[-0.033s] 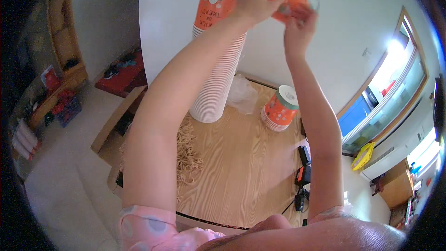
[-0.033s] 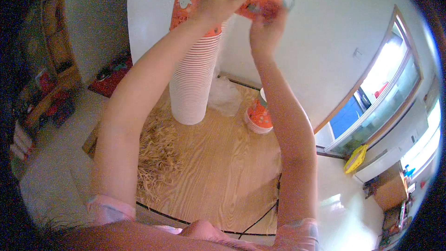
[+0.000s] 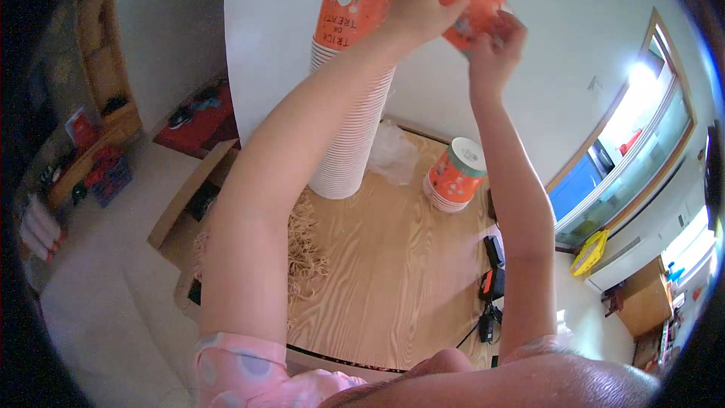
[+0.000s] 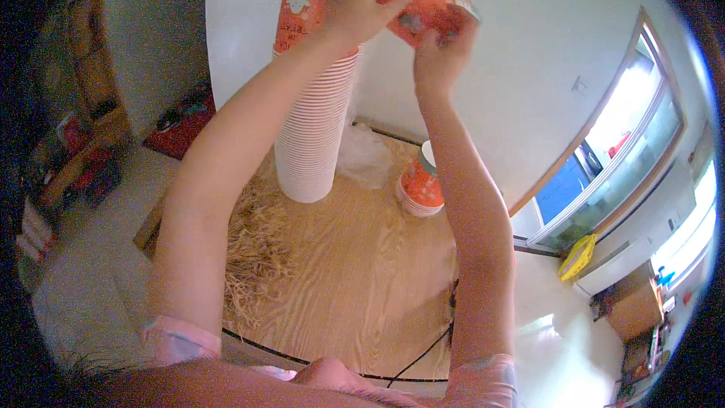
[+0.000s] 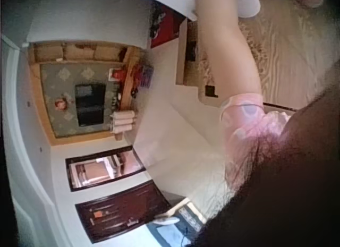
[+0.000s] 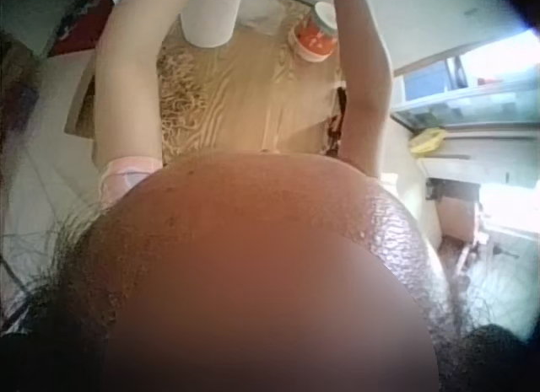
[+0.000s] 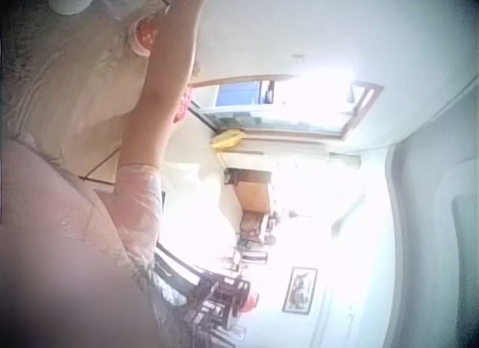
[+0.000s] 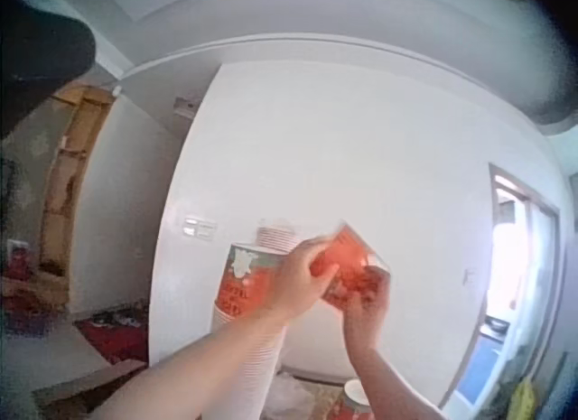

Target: Threading a thin decorative string through small pre-punched holes in the rim of a paper bowl.

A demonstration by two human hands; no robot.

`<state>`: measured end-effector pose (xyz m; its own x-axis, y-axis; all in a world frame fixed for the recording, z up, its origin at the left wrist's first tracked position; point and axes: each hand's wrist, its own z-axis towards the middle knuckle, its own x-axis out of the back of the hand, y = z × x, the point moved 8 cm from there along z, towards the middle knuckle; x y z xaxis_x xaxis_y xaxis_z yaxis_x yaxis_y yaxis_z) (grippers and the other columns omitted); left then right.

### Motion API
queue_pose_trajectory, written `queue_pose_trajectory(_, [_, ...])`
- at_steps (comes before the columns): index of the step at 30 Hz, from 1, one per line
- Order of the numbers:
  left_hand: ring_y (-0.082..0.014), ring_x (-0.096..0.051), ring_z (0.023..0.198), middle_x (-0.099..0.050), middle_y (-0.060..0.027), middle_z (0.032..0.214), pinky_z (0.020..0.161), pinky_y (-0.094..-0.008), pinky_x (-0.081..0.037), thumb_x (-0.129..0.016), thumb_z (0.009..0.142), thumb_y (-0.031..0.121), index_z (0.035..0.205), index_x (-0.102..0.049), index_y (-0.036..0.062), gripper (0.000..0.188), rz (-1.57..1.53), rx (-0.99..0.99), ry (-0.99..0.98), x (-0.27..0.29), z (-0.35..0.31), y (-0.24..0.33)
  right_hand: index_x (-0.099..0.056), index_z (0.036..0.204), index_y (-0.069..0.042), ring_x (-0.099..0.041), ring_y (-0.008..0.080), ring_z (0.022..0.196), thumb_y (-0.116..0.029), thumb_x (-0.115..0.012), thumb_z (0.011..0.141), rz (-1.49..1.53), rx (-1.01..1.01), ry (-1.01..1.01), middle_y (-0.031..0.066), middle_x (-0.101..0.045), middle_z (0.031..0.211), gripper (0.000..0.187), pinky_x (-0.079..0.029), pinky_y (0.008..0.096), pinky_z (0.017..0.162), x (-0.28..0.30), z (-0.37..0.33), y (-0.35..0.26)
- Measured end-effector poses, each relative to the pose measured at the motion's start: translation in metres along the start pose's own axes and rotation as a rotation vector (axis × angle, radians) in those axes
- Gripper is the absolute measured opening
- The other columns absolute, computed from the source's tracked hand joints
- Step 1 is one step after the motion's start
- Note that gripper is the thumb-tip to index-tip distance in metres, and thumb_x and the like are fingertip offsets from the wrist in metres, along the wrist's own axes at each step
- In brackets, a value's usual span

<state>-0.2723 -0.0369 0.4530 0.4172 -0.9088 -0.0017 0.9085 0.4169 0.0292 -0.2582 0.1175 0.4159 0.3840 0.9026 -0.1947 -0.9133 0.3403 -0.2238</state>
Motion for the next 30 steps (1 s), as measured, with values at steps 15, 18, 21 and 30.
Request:
queue_pose_trajectory(15, [-0.0336, -0.033, 0.126, -0.035, -0.0136, 0.136, 0.104, -0.0466, -0.028, -0.078, 0.063, 0.033, 0.133, -0.039, 0.0179, 0.081, 0.065, 0.306, -1.143, -0.079, -0.383, 0.088, -0.05, 0.118, -0.001, -0.046, 0.0258, 0.116, -0.004, -0.06, 0.079, -0.491, -0.552, -0.213, 0.0122, -0.052, 0.12, 0.04, -0.034, 0.0388, 0.099, 0.228, -0.293, 0.056])
queue_pose_trajectory(18, [-0.0382, -0.032, 0.126, -0.034, -0.0205, 0.135, 0.103, -0.0478, -0.027, -0.076, 0.067, 0.019, 0.128, -0.04, 0.0103, 0.072, -0.135, 0.566, -0.674, -0.044, -0.377, 0.096, -0.049, 0.121, -0.008, -0.046, 0.0253, 0.114, -0.013, -0.063, 0.081, -0.425, -0.952, -0.245, 0.0089, -0.05, 0.122, 0.043, -0.035, 0.0397, 0.096, 0.218, -0.352, 0.034])
queue_pose_trajectory(21, [-0.0411, -0.033, 0.124, -0.035, -0.0258, 0.132, 0.102, -0.0484, -0.026, -0.077, 0.067, 0.021, 0.128, -0.034, -0.0037, 0.079, 0.179, 0.716, -0.158, -0.01, -0.391, 0.077, -0.048, 0.122, -0.013, -0.046, 0.0242, 0.113, -0.015, -0.062, 0.082, -0.425, -1.079, -0.263, 0.006, -0.05, 0.124, 0.042, -0.038, 0.0399, 0.091, 0.234, -0.393, 0.022])
queue_pose_trajectory(30, [-0.0258, -0.064, 0.076, -0.065, -0.0144, 0.081, 0.066, -0.0352, -0.05, -0.063, 0.08, 0.011, 0.091, -0.062, 0.0031, 0.014, -0.271, 0.892, -0.592, -0.038, -0.374, 0.071, -0.048, 0.12, -0.006, -0.047, 0.0173, 0.114, -0.002, -0.058, 0.082, -0.184, -1.156, -0.269, 0.0032, -0.05, 0.123, 0.04, -0.04, 0.0291, 0.089, 0.219, -0.352, -0.083])
